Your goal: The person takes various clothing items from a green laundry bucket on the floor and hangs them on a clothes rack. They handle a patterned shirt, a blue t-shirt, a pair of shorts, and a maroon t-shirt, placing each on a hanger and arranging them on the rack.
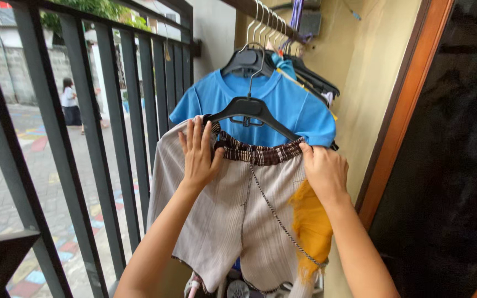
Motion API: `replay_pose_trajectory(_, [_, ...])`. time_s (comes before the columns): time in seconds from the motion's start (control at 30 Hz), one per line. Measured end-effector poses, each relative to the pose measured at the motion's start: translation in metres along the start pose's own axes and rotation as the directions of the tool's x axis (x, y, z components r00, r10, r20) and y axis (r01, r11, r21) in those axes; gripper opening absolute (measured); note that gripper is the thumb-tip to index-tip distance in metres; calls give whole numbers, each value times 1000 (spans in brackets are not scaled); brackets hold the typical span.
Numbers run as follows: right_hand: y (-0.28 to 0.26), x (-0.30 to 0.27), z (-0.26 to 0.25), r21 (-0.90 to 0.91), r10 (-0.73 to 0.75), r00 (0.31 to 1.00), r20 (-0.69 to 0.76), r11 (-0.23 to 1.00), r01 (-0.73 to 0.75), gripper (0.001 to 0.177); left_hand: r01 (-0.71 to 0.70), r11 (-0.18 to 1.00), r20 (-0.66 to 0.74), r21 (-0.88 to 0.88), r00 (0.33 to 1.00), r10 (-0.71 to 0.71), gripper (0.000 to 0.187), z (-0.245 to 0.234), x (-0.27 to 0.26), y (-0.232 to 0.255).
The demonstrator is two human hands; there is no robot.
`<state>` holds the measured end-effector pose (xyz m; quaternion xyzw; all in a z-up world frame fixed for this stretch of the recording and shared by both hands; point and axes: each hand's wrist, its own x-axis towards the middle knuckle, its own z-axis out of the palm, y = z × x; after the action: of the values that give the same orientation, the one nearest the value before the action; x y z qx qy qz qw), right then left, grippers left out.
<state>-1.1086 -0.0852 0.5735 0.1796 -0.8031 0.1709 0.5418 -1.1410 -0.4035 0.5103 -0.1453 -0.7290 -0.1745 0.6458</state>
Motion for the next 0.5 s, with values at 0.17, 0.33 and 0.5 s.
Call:
replay_pose_trajectory(0.17, [-11, 43, -29, 42, -52, 994, -93, 998, 56, 30, -67, 997, 13, 28, 998, 66, 77, -1, 35, 7])
replay_pose_trajectory(0.33, [-16, 97, -38, 30, 21, 996, -82, 999, -18, 32, -100, 995, 93, 17, 991, 98, 77, -1, 63, 13])
replay_pose_trajectory(0.5, [-24, 140, -20, -17, 54, 998, -26, 998, -55, 35, -97, 994, 143, 48, 986, 89, 73, -6, 67, 11])
